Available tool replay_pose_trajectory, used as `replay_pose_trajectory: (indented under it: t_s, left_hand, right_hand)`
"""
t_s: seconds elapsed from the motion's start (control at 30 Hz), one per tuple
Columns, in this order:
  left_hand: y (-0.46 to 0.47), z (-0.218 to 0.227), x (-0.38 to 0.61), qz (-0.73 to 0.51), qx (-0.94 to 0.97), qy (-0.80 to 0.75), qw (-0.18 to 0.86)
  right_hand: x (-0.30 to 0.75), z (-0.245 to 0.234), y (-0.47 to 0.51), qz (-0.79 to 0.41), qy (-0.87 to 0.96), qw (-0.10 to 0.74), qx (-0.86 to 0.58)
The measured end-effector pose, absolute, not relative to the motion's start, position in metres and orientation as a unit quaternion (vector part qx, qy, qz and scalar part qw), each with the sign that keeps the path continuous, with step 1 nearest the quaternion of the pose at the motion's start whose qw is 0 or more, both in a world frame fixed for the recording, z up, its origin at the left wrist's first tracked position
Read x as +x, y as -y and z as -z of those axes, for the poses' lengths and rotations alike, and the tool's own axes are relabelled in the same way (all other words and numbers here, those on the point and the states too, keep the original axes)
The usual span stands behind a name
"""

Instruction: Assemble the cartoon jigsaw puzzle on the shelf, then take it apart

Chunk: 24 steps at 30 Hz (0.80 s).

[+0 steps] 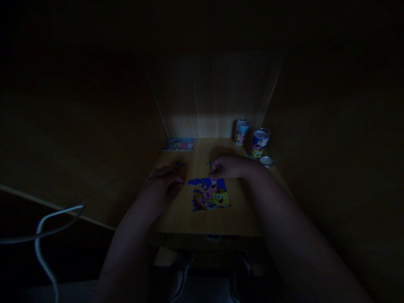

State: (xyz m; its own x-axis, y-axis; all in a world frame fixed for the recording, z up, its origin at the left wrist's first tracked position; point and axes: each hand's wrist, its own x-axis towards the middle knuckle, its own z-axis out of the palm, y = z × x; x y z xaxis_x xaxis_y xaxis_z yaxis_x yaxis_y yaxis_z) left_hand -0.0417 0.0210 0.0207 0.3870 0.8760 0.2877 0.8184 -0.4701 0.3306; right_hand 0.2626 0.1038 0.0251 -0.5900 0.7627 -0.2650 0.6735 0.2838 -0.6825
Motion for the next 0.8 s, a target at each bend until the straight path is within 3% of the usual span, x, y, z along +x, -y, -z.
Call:
replay_pose_trajectory:
  t_s: [0.53, 0.8]
  left_hand:
    - [-0.0222, -0.0156, -0.0413, -0.211, 0.823, -0.515, 0.115]
    - [-0.0171, -0.0172, -0.0471, -0.195, 0.833, -0.510, 0.084]
  right_hand:
    - [0.2611, -0.0292, -0.1017, -0.376, 0.801, 0.050, -0.463]
    - [0.2633, -0.0240, -0.1048, -0.381, 0.807, 0.058, -0.447]
